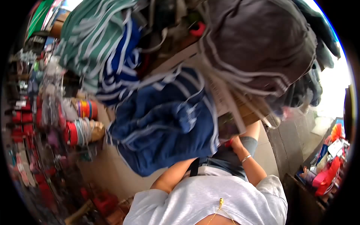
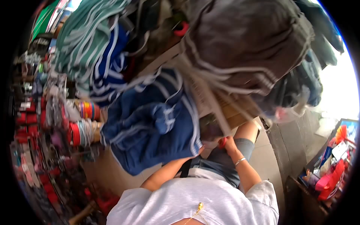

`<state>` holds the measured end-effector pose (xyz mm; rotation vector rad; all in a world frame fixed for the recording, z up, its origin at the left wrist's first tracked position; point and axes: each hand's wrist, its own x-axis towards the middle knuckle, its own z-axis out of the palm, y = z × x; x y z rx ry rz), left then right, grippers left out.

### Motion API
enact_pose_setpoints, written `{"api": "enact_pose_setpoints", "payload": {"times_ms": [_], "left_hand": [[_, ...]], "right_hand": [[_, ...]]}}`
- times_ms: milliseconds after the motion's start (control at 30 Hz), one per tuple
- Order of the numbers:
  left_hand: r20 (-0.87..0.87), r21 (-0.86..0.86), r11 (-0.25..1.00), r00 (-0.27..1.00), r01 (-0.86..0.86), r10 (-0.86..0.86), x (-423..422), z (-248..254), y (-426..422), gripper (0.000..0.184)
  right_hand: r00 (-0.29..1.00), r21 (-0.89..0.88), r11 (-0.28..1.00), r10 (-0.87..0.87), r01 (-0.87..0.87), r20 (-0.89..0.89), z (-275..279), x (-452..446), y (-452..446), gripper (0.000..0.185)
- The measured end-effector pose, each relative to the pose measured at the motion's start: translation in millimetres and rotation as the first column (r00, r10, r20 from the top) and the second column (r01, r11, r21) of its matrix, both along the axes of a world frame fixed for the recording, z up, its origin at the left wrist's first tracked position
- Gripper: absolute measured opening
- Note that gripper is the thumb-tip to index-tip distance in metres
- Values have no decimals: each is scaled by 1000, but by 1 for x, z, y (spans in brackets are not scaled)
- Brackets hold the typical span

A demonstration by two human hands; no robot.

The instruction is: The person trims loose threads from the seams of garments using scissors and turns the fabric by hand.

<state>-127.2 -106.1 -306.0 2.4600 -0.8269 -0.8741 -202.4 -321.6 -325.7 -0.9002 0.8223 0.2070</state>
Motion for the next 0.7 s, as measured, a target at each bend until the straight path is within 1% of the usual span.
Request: {"api": "enact_pose_setpoints", "payload": {"times_ms": [33, 67, 100, 133, 200, 233, 267, 300, 333, 400, 433, 467, 500, 533, 567, 600, 633, 667, 700], "left_hand": [[9, -14, 1000, 1000, 13, -12, -3, 8, 6, 47], [3, -27, 999, 1000, 16, -16, -8, 21, 14, 47], [-49, -5, 1000, 999, 3, -3, -12, 59, 16, 37], [-24, -32, 999, 1000, -17, 16, -10, 85, 24, 37], [-202, -278, 957, 979, -77, 20, -13, 126, 53, 33], [-207, -289, 956, 978, -55, -6, -13, 144, 72, 33], [-212, -298, 954, 977, -29, -37, -11, 164, 91, 32], [-333, -301, 953, 941, -38, -68, -7, 196, 105, 32], [-442, -306, 951, 891, -42, -102, -1, 233, 119, 32], [-575, -441, 897, 775, -27, -260, 12, 293, 150, 31], [-487, -593, 805, 798, -4, -354, 28, 320, 166, 32], [-386, -723, 690, 817, 21, -428, 43, 335, 179, 32], [-356, -813, 564, 890, -145, -285, 46, 334, 186, 32], [-350, -876, 395, 928, -276, -128, 51, 334, 191, 33], [-126, -820, 531, 973, -213, 194, 71, 340, 189, 38], [183, -747, 653, 903, -129, 388, 92, 350, 173, 40], [487, -636, 766, 719, -98, 496, 108, 358, 153, 41], [486, -644, 760, 720, -88, 495, 123, 354, 143, 41], [497, -624, 776, 721, -89, 482, 138, 347, 135, 43]], "right_hand": [[998, 24, 1000, 9, -10, 60, 8, -1, 4, 24], [995, -22, 997, 69, -68, 73, 21, -5, 2, 26], [988, -74, 990, 130, -124, 87, 45, -3, -2, 28], [983, -79, 982, 175, -170, 63, 61, -6, -2, 30], [963, -113, 957, 270, -266, 17, 114, -15, -1, 27], [960, -133, 952, 280, -275, 19, 128, -26, -3, 27], [913, -181, 903, 405, -390, 52, 139, -39, -8, 27], [850, -236, 838, 521, -492, 77, 156, -48, -11, 27], [809, -269, 780, 588, -565, 8, 189, -52, -12, 32], [764, -198, 770, 633, -606, 124, 224, -65, -25, 39], [769, -259, 791, 606, -554, 205, 244, -66, -29, 41], [762, -309, 809, 580, -500, 286, 265, -62, -33, 43], [822, -245, 878, 472, -410, 317, 286, -53, -38, 46], [893, -159, 957, 286, -245, 348, 286, -46, -41, 48], [822, -501, 847, 409, -181, 395, 309, -23, -34, 46], [836, -646, 758, 407, -85, 369, 327, -3, -25, 44], [796, -686, 726, 383, 55, 469, 326, 20, -21, 43], [782, -646, 759, 348, 89, 517, 329, 42, -21, 46], [775, -803, 561, 412, 199, 480, 333, 63, -11, 49]]}}
